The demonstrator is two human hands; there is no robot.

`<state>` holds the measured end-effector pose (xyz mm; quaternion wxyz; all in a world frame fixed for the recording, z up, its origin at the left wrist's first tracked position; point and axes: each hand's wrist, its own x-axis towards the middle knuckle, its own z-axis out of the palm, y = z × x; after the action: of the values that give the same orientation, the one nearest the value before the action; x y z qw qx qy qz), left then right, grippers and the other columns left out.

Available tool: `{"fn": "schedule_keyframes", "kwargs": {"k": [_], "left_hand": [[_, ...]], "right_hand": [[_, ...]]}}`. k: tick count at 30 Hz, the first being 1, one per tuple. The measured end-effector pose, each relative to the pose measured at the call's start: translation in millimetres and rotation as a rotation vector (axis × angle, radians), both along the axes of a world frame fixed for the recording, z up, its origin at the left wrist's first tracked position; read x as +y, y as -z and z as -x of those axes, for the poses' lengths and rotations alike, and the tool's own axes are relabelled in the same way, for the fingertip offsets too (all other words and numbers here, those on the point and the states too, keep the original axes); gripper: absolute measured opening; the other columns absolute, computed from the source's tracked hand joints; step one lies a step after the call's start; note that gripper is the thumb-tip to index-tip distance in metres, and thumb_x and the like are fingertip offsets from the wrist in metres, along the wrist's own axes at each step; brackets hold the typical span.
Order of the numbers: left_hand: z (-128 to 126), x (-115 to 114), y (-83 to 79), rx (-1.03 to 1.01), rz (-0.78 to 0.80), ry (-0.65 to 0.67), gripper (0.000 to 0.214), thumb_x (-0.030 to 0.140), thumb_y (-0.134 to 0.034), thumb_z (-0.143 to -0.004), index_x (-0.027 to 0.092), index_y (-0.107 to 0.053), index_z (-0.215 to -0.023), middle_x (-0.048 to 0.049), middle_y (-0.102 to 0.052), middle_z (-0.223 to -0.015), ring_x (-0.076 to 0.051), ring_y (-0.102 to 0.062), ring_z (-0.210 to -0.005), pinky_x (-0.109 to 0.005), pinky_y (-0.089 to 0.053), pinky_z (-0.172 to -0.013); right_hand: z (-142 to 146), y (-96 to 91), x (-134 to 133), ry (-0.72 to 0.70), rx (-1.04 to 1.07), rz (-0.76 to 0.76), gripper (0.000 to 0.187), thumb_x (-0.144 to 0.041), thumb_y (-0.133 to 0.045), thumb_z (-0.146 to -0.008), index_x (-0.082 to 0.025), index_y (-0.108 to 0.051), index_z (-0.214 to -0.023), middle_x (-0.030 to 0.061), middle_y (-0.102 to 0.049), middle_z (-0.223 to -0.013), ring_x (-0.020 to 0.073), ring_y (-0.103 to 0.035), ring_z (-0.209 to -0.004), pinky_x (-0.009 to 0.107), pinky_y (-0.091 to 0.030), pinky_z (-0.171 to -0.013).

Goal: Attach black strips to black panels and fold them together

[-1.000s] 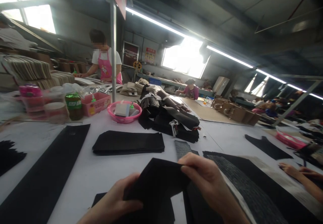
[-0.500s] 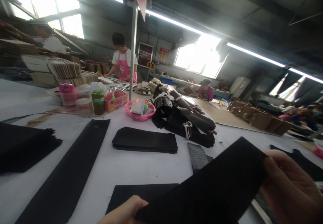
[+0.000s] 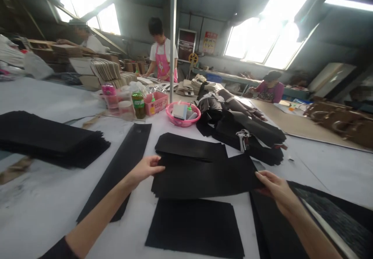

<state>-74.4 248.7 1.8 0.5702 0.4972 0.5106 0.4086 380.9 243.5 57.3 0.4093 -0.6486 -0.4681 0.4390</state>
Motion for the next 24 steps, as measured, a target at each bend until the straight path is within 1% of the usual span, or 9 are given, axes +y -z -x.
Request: {"fn": "schedule_keyframes", "kwargs": {"k": [4,7,10,12,14,17,20,22,24], "left_hand": [[7,53,-4.8,0.031,-0.091,-0.146,0.043,0.043,-0.078,-0.065,0.012,-0.062,-0.091,-0.0071,-0.071,-0.082,-0.019,-0.065,-0.071,-0.024,-0.047,-0.058],[9,97,-2.3,0.107,-0.166,-0.302,0.045,0.042,-0.076,-0.068,0.012,-0.061,-0.098,-0.0074,-0.069,-0.087,-0.017,-0.064,-0.072,-0.022,-0.045,-0.056],[9,129,12.4,0.237,-0.201,-0.448,0.039,0.039,-0.071,-0.075,0.010,-0.061,-0.099,-0.0075,-0.067,-0.086,-0.015,-0.062,-0.073,-0.025,-0.048,-0.062],[12,135,26.4,0.353,-0.207,-0.515,0.033,0.036,-0.069,-0.079,0.011,-0.061,-0.099,-0.0067,-0.065,-0.087,-0.016,-0.062,-0.075,-0.030,-0.050,-0.068],[19,125,38.9,0.466,-0.222,-0.536,0.027,0.030,-0.069,-0.079,0.012,-0.062,-0.098,-0.0076,-0.065,-0.092,-0.018,-0.062,-0.081,-0.034,-0.050,-0.075],[37,85,46.7,0.596,-0.249,-0.446,0.019,0.024,-0.070,-0.076,0.015,-0.066,-0.092,-0.0085,-0.066,-0.095,-0.020,-0.063,-0.089,-0.032,-0.049,-0.080],[58,25,40.5,0.698,-0.249,-0.341,0.014,0.024,-0.070,-0.073,0.020,-0.068,-0.086,-0.0042,-0.066,-0.091,-0.021,-0.063,-0.086,-0.031,-0.049,-0.078],[69,-19,34.8,0.764,-0.246,-0.356,0.016,0.025,-0.066,-0.076,0.023,-0.067,-0.092,-0.0029,-0.065,-0.097,-0.022,-0.062,-0.091,-0.033,-0.047,-0.084],[78,-62,33.3,0.824,-0.227,-0.424,0.022,0.027,-0.062,-0.079,0.023,-0.065,-0.100,-0.0048,-0.062,-0.105,-0.024,-0.059,-0.099,-0.038,-0.045,-0.090]], "right_hand": [[19,17.1,55,0.018,-0.018,-0.051,0.036,-0.050,-0.077,-0.063,-0.019,-0.068,-0.080,0.0043,-0.069,-0.079,0.0186,-0.064,-0.066,0.028,-0.056,-0.056],[35,35.9,102,0.053,-0.059,-0.086,0.037,-0.051,-0.073,-0.064,-0.019,-0.066,-0.082,0.0051,-0.068,-0.081,0.0184,-0.064,-0.067,0.031,-0.057,-0.060],[48,61.9,141,0.099,-0.168,-0.094,0.037,-0.052,-0.068,-0.066,-0.018,-0.065,-0.082,0.0065,-0.068,-0.078,0.0198,-0.064,-0.067,0.033,-0.055,-0.061],[52,78.8,155,0.134,-0.287,-0.094,0.035,-0.049,-0.066,-0.067,-0.017,-0.064,-0.080,0.0082,-0.067,-0.075,0.0228,-0.064,-0.069,0.035,-0.053,-0.061],[49,92.1,160,0.167,-0.425,-0.097,0.030,-0.045,-0.064,-0.066,-0.017,-0.065,-0.079,0.0107,-0.066,-0.075,0.0270,-0.063,-0.073,0.039,-0.049,-0.063],[36,104.3,154,0.178,-0.603,-0.123,0.030,-0.044,-0.059,-0.067,-0.019,-0.066,-0.082,0.0143,-0.067,-0.086,0.0318,-0.061,-0.081,0.042,-0.043,-0.068],[26,108.8,137,0.155,-0.715,-0.156,0.039,-0.049,-0.052,-0.070,-0.019,-0.067,-0.090,0.0141,-0.066,-0.093,0.0318,-0.059,-0.080,0.041,-0.040,-0.065],[31,109.0,122,0.125,-0.784,-0.214,0.044,-0.053,-0.046,-0.072,-0.020,-0.067,-0.094,0.0123,-0.066,-0.092,0.0298,-0.059,-0.075,0.039,-0.040,-0.062],[48,108.1,105,0.042,-0.798,-0.298,0.046,-0.055,-0.043,-0.075,-0.021,-0.066,-0.096,0.0096,-0.067,-0.091,0.0274,-0.061,-0.072,0.036,-0.042,-0.060]]}}
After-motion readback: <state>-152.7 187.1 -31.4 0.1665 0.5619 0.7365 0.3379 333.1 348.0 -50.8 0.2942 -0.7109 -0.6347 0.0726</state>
